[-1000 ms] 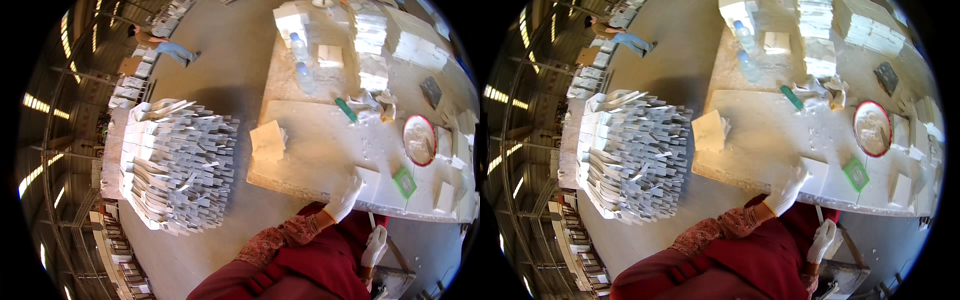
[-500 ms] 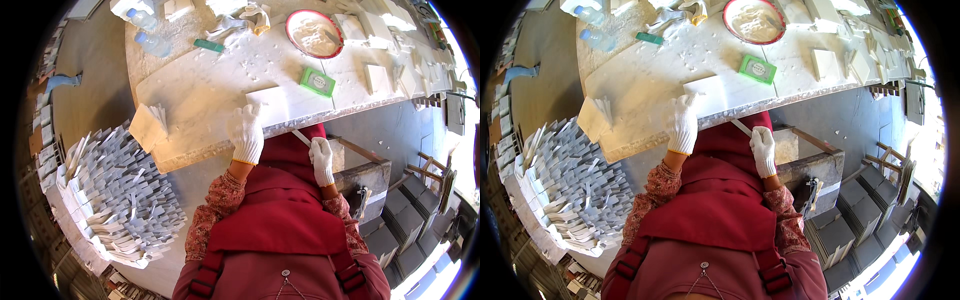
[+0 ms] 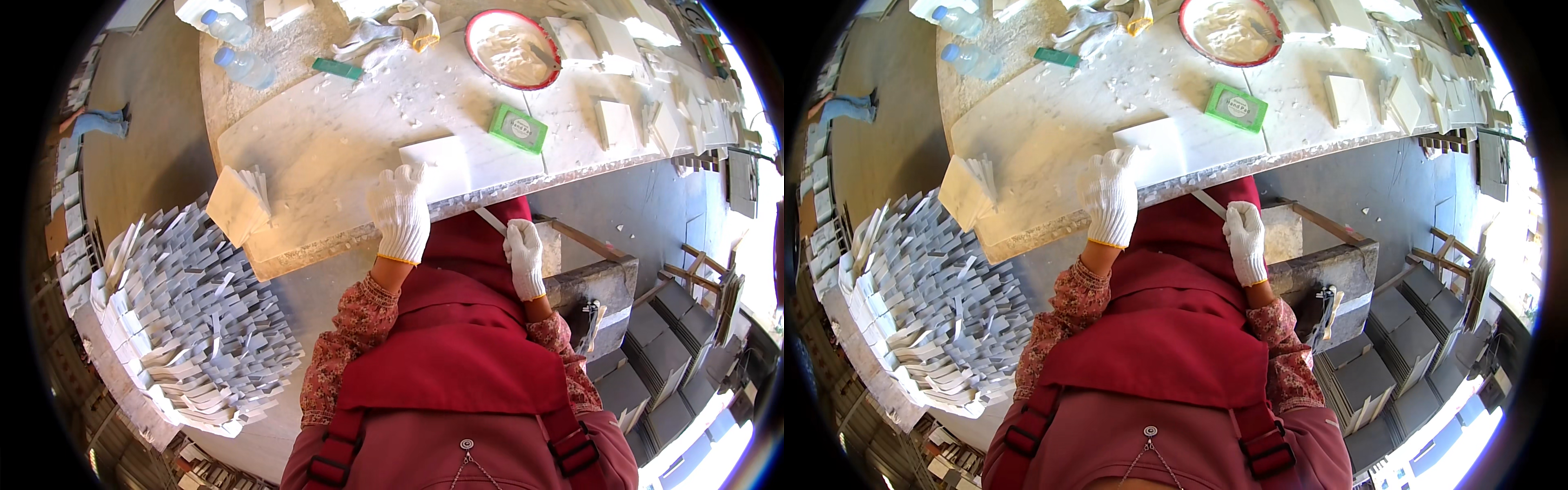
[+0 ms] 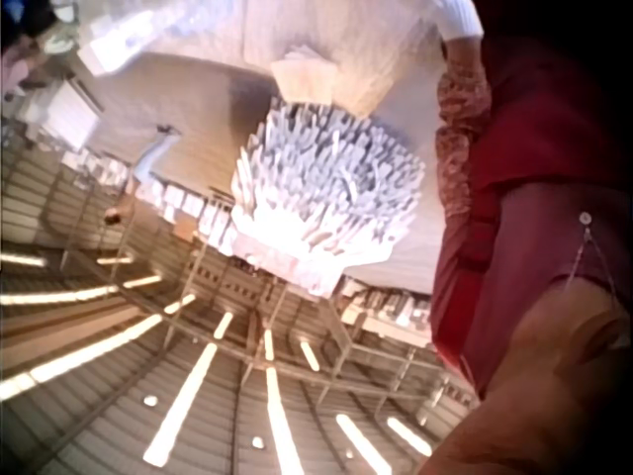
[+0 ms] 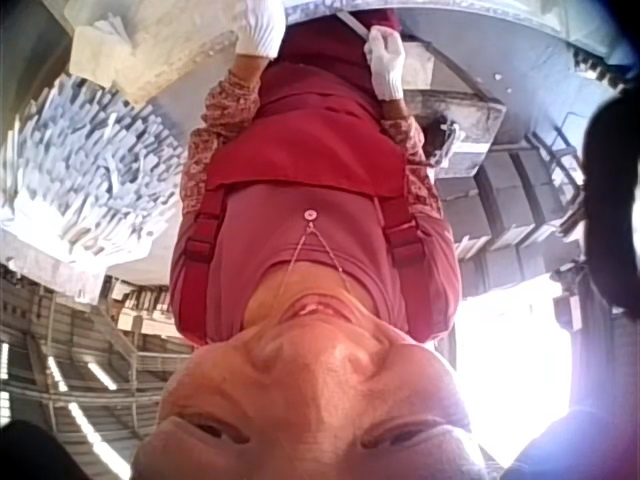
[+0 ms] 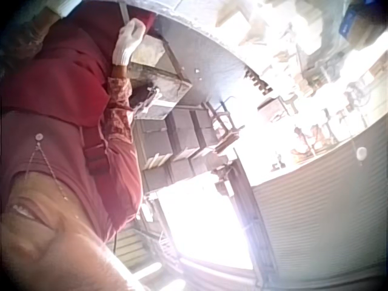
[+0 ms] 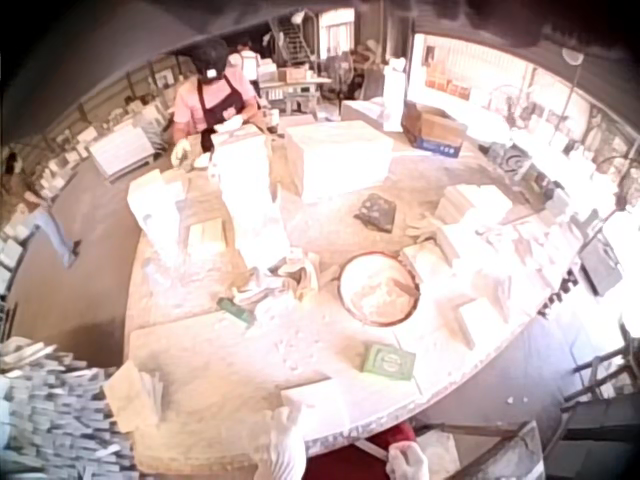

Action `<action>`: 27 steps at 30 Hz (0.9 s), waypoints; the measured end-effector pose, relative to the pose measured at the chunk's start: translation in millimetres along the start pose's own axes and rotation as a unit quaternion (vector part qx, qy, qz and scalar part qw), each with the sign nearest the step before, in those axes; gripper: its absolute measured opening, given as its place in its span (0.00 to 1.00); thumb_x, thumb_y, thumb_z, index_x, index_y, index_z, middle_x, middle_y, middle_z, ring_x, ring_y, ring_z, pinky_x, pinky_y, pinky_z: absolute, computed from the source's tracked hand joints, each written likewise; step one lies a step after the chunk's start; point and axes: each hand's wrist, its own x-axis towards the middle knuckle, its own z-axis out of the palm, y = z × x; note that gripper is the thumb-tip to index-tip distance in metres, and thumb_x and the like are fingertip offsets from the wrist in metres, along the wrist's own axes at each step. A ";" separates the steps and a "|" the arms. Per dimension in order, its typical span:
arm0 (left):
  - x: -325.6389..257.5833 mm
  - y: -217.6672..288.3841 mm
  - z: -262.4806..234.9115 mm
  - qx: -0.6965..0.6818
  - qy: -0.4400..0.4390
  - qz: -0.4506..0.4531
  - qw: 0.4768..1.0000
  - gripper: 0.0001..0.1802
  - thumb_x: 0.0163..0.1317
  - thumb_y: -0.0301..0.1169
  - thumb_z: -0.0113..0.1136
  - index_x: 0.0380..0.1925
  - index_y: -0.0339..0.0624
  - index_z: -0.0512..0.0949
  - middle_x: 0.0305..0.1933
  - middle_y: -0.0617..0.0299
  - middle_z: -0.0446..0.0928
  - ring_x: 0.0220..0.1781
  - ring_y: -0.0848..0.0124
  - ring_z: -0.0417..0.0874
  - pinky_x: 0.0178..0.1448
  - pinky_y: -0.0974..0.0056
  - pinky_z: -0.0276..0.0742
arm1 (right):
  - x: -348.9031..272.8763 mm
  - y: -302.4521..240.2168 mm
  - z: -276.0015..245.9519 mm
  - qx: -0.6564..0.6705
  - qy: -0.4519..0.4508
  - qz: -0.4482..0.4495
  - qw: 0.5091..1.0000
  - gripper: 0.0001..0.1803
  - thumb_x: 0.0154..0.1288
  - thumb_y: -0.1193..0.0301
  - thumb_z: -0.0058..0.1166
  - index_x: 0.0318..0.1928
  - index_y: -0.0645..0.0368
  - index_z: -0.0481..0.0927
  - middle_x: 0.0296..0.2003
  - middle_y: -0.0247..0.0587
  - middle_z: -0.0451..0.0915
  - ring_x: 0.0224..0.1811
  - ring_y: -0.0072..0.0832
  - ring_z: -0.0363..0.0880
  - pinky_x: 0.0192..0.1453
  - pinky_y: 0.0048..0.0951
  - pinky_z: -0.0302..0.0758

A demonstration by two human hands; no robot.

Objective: The person stands at a workbench in a factory and assembles small white foam blocks. They pick up individual blocks, apply a substance from a bowl using a small tool, and press the blocks together to form larger units. The person stacks the finished assemblies on the table and occasionally moves to a nearby rack to place completed items.

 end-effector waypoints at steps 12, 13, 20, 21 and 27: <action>1.3 0.9 -2.3 -0.001 -0.007 0.007 1.000 0.12 0.55 0.30 0.61 0.40 0.55 0.81 0.32 0.66 0.76 0.38 0.65 0.80 0.38 0.57 0.75 | -0.2 -0.6 0.9 -0.008 0.004 0.007 1.000 0.07 0.77 0.68 0.51 0.47 0.58 0.77 0.24 0.24 0.71 0.22 0.10 0.65 0.24 0.16 0.61; 1.2 0.4 -2.3 0.001 -0.006 0.010 1.000 0.12 0.55 0.30 0.61 0.41 0.55 0.81 0.32 0.66 0.76 0.38 0.65 0.80 0.38 0.57 0.75 | 0.0 0.2 0.8 -0.006 0.004 0.007 1.000 0.07 0.77 0.68 0.51 0.47 0.58 0.77 0.24 0.24 0.71 0.22 0.10 0.65 0.24 0.16 0.61; 1.7 -0.4 0.7 0.013 -0.017 0.013 1.000 0.12 0.55 0.31 0.61 0.41 0.56 0.82 0.32 0.67 0.77 0.38 0.65 0.80 0.37 0.57 0.75 | -0.5 -1.4 1.1 -0.005 0.003 0.008 1.000 0.07 0.77 0.68 0.51 0.47 0.58 0.77 0.25 0.24 0.71 0.22 0.10 0.65 0.24 0.15 0.61; 2.2 -0.2 -0.3 0.012 -0.021 0.013 1.000 0.12 0.55 0.31 0.61 0.41 0.56 0.82 0.32 0.67 0.77 0.38 0.65 0.80 0.37 0.57 0.75 | -0.5 -1.5 1.1 -0.005 0.002 0.010 1.000 0.07 0.77 0.68 0.51 0.47 0.58 0.77 0.24 0.24 0.71 0.22 0.10 0.65 0.24 0.15 0.61; 3.6 0.2 0.0 0.012 -0.006 0.015 1.000 0.11 0.55 0.31 0.61 0.40 0.57 0.83 0.31 0.67 0.77 0.38 0.66 0.80 0.37 0.58 0.75 | -0.7 -2.8 1.8 -0.010 0.005 0.009 1.000 0.07 0.77 0.68 0.51 0.47 0.58 0.77 0.24 0.24 0.71 0.22 0.10 0.65 0.24 0.16 0.61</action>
